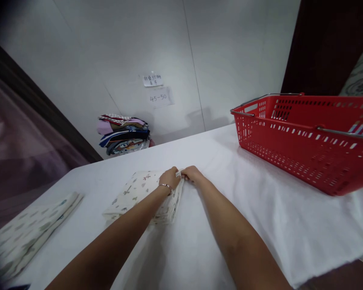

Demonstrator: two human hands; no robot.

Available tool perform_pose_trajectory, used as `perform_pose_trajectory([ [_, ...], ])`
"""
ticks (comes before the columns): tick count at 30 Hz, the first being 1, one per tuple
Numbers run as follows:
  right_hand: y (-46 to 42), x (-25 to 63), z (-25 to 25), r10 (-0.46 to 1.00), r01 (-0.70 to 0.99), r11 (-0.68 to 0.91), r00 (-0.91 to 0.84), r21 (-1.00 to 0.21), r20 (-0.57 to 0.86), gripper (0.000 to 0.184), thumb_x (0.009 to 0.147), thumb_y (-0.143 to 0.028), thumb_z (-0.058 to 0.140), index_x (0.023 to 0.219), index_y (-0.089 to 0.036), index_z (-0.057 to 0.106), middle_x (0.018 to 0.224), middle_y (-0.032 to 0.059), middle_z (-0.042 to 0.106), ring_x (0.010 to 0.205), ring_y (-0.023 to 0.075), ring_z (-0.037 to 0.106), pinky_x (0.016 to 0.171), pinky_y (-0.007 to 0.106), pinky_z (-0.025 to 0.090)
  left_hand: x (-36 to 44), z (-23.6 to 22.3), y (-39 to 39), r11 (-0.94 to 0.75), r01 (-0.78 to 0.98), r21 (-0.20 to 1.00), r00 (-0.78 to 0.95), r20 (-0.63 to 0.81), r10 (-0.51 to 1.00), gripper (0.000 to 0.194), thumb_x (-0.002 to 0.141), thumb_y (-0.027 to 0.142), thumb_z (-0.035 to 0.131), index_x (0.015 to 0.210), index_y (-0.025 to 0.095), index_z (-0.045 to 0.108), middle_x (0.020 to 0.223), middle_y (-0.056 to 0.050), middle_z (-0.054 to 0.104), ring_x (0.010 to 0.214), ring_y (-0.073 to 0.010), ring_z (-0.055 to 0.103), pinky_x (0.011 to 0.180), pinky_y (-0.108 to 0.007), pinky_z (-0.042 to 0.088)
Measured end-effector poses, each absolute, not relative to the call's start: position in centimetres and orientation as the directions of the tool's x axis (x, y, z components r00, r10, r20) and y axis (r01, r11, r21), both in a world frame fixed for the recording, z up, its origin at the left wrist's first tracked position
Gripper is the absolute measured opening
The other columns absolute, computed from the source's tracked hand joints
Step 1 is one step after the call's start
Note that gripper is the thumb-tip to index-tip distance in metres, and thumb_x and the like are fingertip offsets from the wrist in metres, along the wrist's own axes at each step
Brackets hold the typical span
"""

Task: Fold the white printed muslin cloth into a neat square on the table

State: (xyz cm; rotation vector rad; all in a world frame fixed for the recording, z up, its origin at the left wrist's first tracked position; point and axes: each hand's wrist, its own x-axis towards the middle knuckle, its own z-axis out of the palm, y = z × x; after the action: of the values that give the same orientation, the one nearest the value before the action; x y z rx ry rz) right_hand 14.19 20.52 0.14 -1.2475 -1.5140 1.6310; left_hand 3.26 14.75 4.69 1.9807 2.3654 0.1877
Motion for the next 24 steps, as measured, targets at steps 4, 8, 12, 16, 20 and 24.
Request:
perform_pose_trajectory([
  [4,21.1,14.9,0.1,0.912,0.193,-0.129,-0.363,-0.973,-0.193,0.009,0.067,-0.022,0.056,0.062,-0.014,0.056,0.042,-0.0049,0.047,0.034,0.0044,0.035,0.035,0.018,0.021,2.6,4.8,15.0,0.218,0.961,0.172,-0.225,0.022,0.974,0.023,0.075,0.024,0.049,0.097,0.025,0.057,0.096,-0.005,0.065,0.091,-0.0212,0.059,0.072,-0.029,0.043],
  [8,21.2,15.1,-0.3,0.947,0.231,-0.002,-0.311,-0.973,-0.076,0.006,0.064,-0.018,0.059,0.068,-0.014,0.058,0.046,-0.0060,0.047,0.040,0.0049,0.039,0.041,0.018,0.028,2.2,4.7,15.2,0.231,0.950,0.211,-0.241,0.021,0.970,0.022,0.074,0.023,0.050,0.095,0.026,0.059,0.095,-0.003,0.066,0.090,-0.0194,0.059,0.072,-0.027,0.043],
  [12,21.1,14.9,-0.9,0.953,0.298,0.118,-0.303,-0.947,0.024,0.015,0.061,-0.022,0.062,0.074,-0.016,0.059,0.059,-0.0047,0.054,0.050,0.0060,0.044,0.048,0.017,0.031,1.8,4.5,15.5,0.235,0.938,0.253,-0.249,0.026,0.968,0.024,0.073,0.022,0.051,0.096,0.025,0.059,0.098,-0.002,0.065,0.091,-0.0179,0.059,0.074,-0.025,0.042],
  [16,20.9,14.7,-1.0,0.956,0.391,0.164,-0.289,-0.906,0.048,0.019,0.062,-0.028,0.062,0.077,-0.017,0.058,0.063,-0.0044,0.055,0.054,0.0075,0.045,0.048,0.018,0.030,1.7,4.4,15.5,0.236,0.928,0.289,-0.255,0.031,0.966,0.026,0.073,0.022,0.051,0.098,0.025,0.058,0.099,-0.002,0.065,0.091,-0.0175,0.059,0.074,-0.025,0.043],
  [20,20.5,14.5,-0.5,0.951,0.485,0.177,-0.310,-0.857,0.021,0.015,0.064,-0.032,0.061,0.062,-0.017,0.058,0.056,-0.0026,0.054,0.053,0.0091,0.044,0.048,0.020,0.027,1.8,4.3,15.4,0.232,0.923,0.307,-0.257,0.042,0.965,0.027,0.072,0.021,0.051,0.098,0.025,0.058,0.100,-0.002,0.065,0.093,-0.0177,0.059,0.076,-0.026,0.042],
  [24,20.1,14.2,0.0,0.952,0.545,0.177,-0.305,-0.819,0.002,0.011,0.064,-0.025,0.059,0.057,-0.017,0.058,0.057,-0.0003,0.055,0.055,0.0099,0.045,0.049,0.021,0.026,1.8,4.2,15.2,0.227,0.922,0.315,-0.255,0.053,0.965,0.027,0.073,0.023,0.051,0.099,0.026,0.057,0.101,-0.002,0.065,0.094,-0.0190,0.059,0.076,-0.027,0.043],
])
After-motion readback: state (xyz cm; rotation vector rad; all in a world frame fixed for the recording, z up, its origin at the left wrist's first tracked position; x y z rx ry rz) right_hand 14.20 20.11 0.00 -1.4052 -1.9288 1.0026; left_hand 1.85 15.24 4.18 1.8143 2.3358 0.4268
